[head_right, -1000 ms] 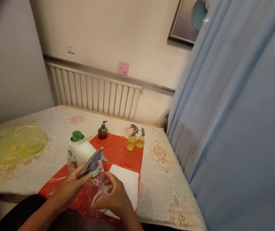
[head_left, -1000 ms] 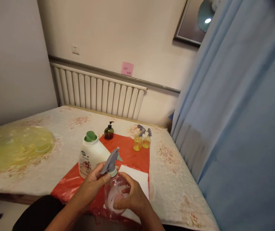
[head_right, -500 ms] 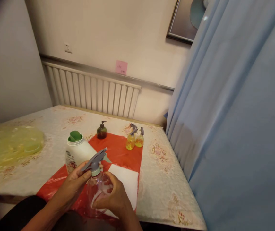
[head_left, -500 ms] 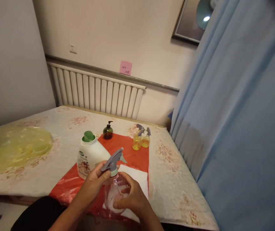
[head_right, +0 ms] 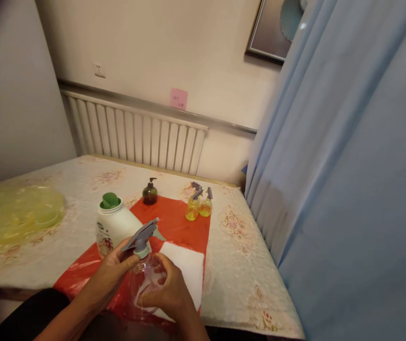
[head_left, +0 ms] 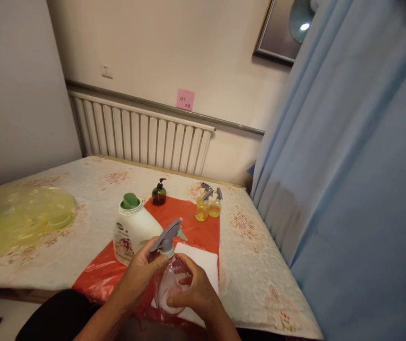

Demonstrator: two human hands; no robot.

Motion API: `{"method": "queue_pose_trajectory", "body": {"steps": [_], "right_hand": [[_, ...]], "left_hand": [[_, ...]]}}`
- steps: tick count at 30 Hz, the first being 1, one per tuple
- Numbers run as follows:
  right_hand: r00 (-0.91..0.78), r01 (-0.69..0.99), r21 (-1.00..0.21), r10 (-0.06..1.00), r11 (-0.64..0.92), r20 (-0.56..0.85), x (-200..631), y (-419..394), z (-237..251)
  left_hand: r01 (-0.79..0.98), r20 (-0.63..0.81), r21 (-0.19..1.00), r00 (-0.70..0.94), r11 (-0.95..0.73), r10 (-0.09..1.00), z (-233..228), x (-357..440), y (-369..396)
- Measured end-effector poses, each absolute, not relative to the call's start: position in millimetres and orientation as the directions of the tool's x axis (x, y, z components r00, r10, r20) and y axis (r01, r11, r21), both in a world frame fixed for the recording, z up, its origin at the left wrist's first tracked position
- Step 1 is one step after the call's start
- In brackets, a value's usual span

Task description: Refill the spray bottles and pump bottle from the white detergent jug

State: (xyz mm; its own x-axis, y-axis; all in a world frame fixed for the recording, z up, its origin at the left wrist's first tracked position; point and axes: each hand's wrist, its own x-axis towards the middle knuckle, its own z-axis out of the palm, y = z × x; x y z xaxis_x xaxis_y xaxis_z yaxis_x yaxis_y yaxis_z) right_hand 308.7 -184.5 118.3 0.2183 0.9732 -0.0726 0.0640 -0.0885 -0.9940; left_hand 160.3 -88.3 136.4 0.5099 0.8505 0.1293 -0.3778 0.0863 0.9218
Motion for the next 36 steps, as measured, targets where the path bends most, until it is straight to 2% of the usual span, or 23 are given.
{"method": "queue_pose_trajectory", "body": {"steps": [9,30,33,36], "right_hand": [[0.230,0.073,-0.993,0.971,-0.089,-0.070,310.4,-186.5,121.9],[0.256,0.112,-0.992,0.967,-0.050,-0.020,312.6,-184.0,111.9],[0.310,0.120,-0.993,0.951,-0.022,0.016,318.6,-174.1,107.1],[0.396,0.122,-0.992,0.918,-0.021,0.029,331.6,-155.6,100.4]], "left_hand": [[-0.378,0.138,0.922,0.529,0.087,0.838,139.2,163.2,-88.6],[-0.245,0.146,0.969,0.531,-0.014,0.835,144.7,160.9,-85.8],[-0.159,0.138,0.985,0.513,-0.064,0.847,137.9,148.8,-87.4],[0.013,0.114,0.990,0.541,-0.144,0.833,114.4,119.2,-81.3]]}}
